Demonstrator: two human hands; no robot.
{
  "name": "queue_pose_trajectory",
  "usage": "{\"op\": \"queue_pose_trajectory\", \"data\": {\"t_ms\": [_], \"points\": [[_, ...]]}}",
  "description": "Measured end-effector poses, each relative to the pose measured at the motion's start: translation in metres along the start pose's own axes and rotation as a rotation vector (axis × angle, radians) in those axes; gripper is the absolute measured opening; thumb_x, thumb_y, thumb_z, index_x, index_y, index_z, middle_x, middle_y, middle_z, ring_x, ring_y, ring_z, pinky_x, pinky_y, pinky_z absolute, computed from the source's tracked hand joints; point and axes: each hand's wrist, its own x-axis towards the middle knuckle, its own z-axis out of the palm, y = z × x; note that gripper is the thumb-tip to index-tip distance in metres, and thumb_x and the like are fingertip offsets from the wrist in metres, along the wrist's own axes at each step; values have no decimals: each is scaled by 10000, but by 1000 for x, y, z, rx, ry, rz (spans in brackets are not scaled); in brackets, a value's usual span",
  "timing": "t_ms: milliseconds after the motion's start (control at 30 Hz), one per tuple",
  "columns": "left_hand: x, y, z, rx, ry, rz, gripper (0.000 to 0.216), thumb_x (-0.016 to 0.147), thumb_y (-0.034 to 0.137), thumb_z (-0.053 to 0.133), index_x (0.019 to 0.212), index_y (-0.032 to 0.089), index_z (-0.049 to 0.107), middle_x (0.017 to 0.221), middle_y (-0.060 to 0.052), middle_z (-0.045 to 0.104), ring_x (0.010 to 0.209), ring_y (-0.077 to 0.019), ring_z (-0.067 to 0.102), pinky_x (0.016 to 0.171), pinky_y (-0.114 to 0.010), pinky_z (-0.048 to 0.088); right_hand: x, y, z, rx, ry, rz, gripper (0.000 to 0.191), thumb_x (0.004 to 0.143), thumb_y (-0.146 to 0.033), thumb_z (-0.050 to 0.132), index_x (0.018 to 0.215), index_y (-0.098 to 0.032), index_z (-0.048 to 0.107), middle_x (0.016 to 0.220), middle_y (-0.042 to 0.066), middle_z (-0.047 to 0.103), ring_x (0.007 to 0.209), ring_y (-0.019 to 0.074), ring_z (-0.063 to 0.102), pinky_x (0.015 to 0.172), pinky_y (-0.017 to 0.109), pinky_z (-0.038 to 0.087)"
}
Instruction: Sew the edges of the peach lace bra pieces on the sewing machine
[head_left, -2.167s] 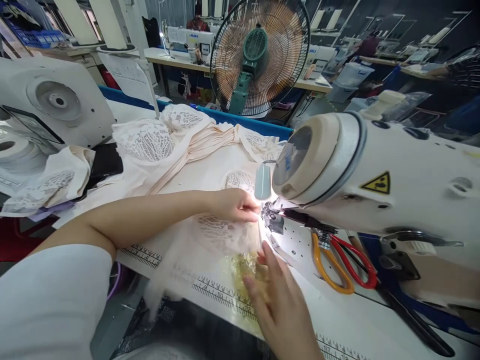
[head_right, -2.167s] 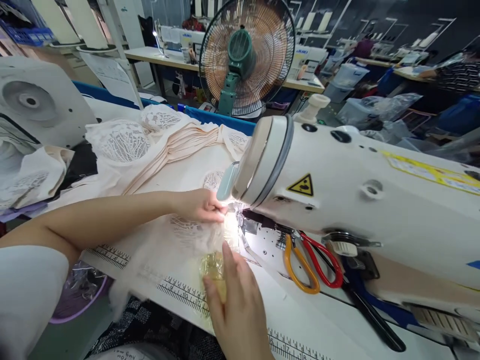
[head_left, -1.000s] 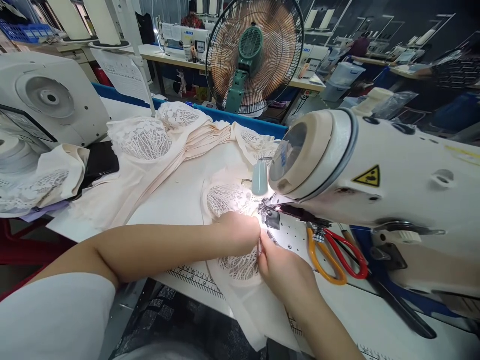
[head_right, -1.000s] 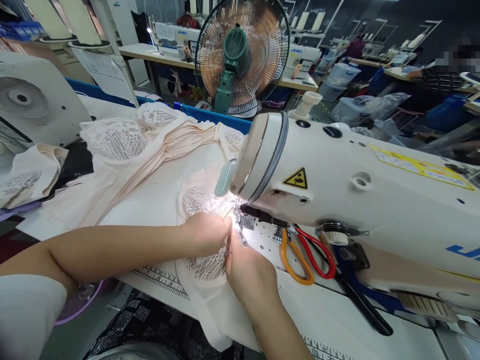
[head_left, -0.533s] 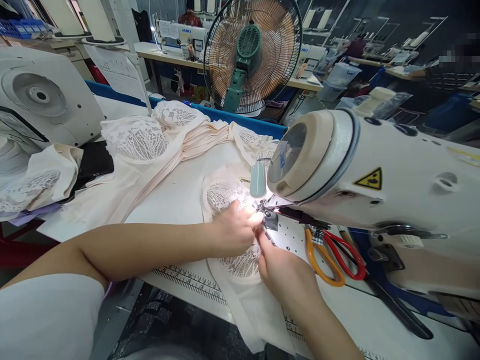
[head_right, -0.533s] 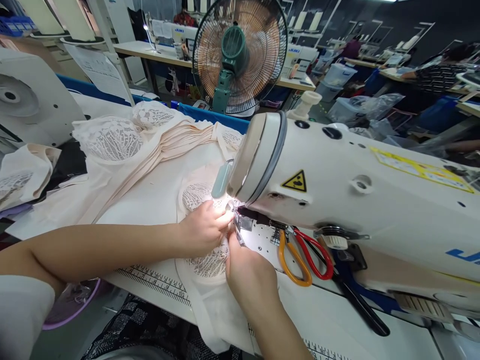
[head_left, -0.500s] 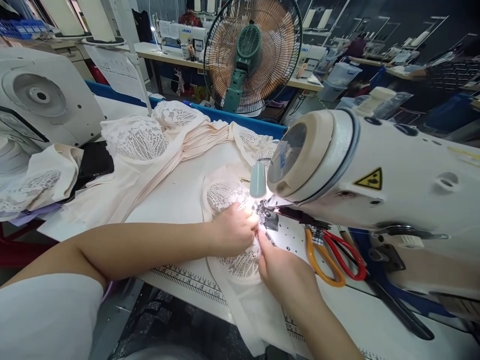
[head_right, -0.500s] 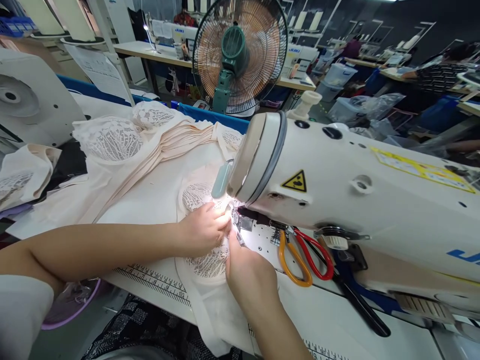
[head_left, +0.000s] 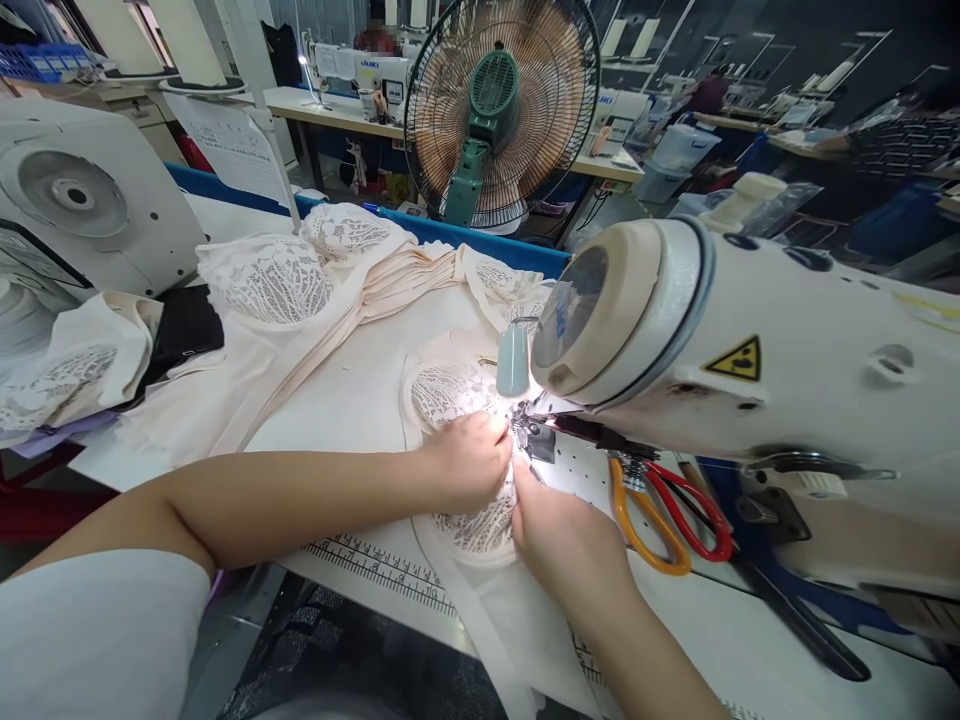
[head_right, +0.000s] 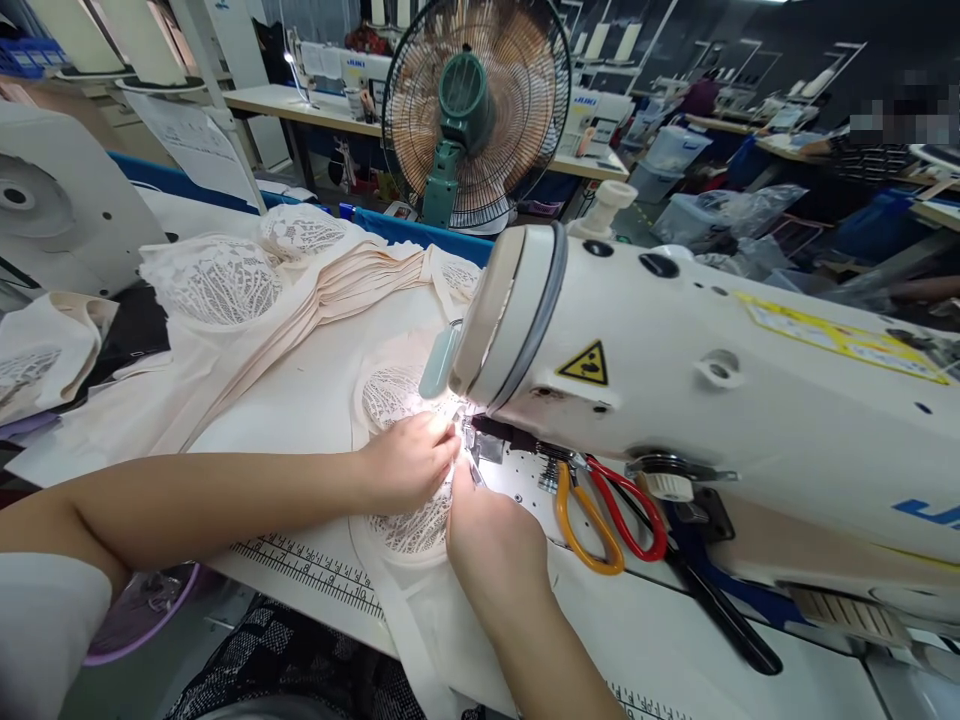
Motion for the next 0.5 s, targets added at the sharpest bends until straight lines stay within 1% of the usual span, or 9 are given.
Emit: {"op": "queue_pose_trajectory", "data": {"t_ms": [133, 267, 333, 433, 500], "points": [[6, 2, -3, -14, -48, -27, 259, 776, 182, 471, 964, 60, 601, 930, -152, 576, 857, -249, 492, 742, -360, 411, 2, -4, -2, -28, 6, -1, 598, 788, -77, 449, 1375, -144, 358, 613, 29, 615, 569, 194, 603, 431, 279, 261], [8, 2, -1, -20, -20, -7, 284, 773, 175, 470, 990, 51, 605, 966, -155, 572, 909, -262, 495, 770, -357, 407, 3, -7, -3, -53, 9, -19, 602, 764, -38, 463, 1359, -89, 381, 622, 53, 639, 599, 206, 631, 444, 284, 302], [6, 0, 0, 3, -2, 44, 254, 776, 166, 457, 935, 56, 622, 907, -148, 574, 862, -253, 504, 734, -358, 409, 4, -7, -1, -68, 18, -30, 631, 753, -22, 465, 1373, -67, 356, 622, 60, 644, 604, 208, 636, 444, 285, 316], [2, -1, 2, 69, 10, 155, 204, 765, 128, 445, 797, 76, 640, 780, -133, 572, 769, -237, 510, 666, -361, 407, 5, -6, 0, -60, 20, -36, 633, 772, -36, 446, 1392, -75, 328, 622, 58, 648, 583, 214, 631, 429, 291, 311], [1, -1, 3, 116, 28, 200, 207, 755, 104, 444, 783, 76, 648, 787, -150, 592, 770, -247, 525, 640, -370, 411, 5, -7, 0, -48, 13, -36, 610, 786, -52, 437, 1388, -78, 341, 626, 59, 650, 581, 223, 631, 430, 298, 313]]}}
